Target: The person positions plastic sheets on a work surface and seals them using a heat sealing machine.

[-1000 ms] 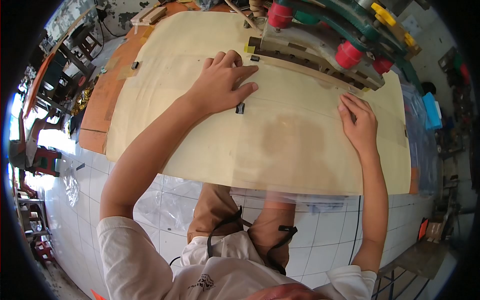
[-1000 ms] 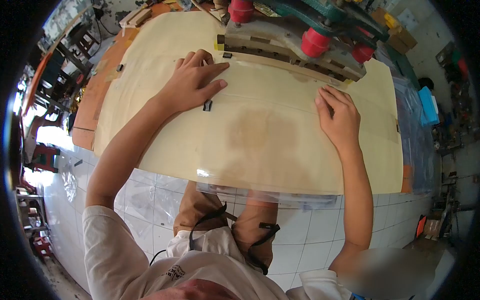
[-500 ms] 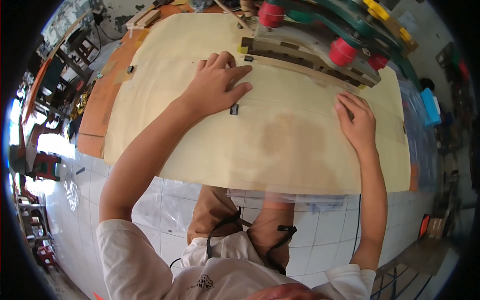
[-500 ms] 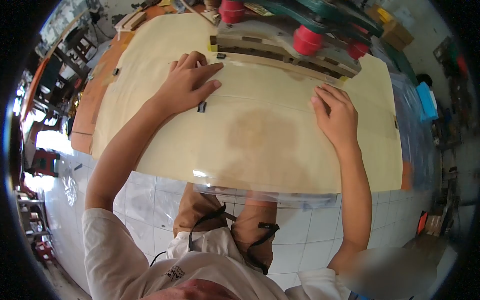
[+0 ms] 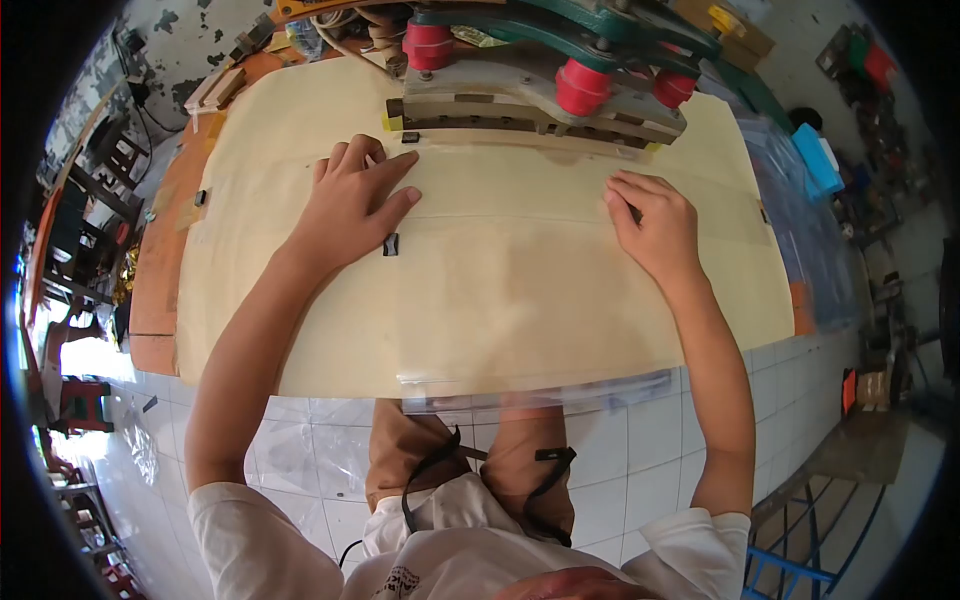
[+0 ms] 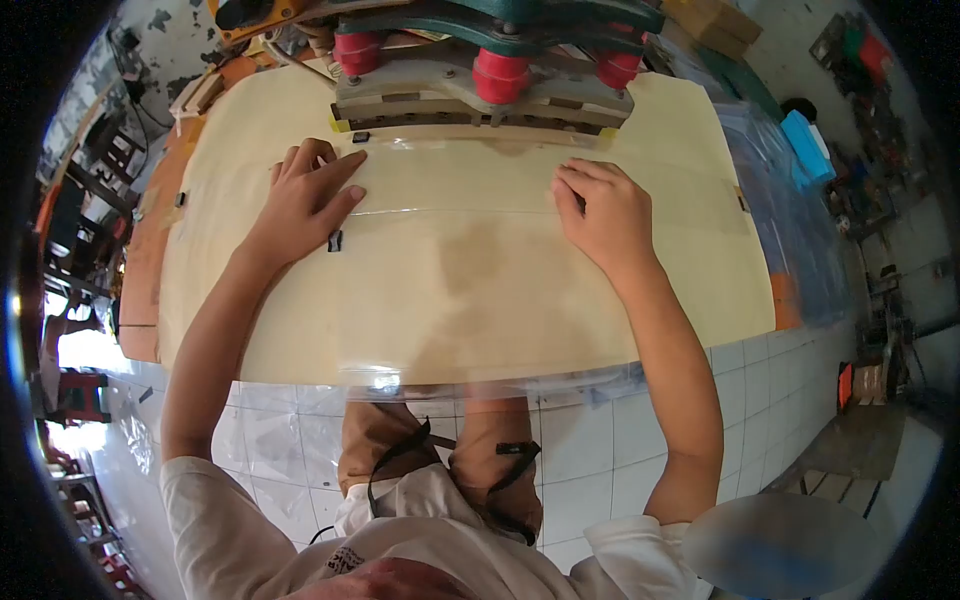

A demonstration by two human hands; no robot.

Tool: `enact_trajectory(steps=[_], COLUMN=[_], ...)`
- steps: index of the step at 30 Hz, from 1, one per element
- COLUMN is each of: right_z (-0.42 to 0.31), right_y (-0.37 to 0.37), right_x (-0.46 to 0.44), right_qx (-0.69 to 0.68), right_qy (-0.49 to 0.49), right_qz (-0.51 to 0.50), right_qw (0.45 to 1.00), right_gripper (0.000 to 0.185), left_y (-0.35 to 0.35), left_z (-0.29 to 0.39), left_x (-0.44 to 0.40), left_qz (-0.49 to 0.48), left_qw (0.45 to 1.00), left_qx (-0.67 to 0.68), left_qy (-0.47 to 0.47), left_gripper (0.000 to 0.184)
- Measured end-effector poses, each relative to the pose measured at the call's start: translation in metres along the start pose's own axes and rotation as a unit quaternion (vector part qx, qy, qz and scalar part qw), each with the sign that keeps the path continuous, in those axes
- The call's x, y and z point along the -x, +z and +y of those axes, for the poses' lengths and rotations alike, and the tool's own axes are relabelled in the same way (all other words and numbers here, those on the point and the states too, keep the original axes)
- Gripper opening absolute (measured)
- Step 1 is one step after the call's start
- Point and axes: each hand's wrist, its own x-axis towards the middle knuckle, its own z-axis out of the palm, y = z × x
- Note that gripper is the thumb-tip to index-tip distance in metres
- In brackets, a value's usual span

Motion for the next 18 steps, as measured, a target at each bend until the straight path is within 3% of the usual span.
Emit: enact_trajectory(steps=[18], right_z=[-0.0009], right_y=[-0.0003], right_x=[-0.0005], right_qx=[0.002], right_qy=[-0.010], right_qz=[0.005], right_qw=[1.000], right_gripper=[0.015], left_y=[-0.0028], left_z=[0.0008], left_x=[0.0003], left_qz=[-0.005], left_qw=[1.000], left_qx=[0.005], left_qy=[0.003], left_gripper=[0.045])
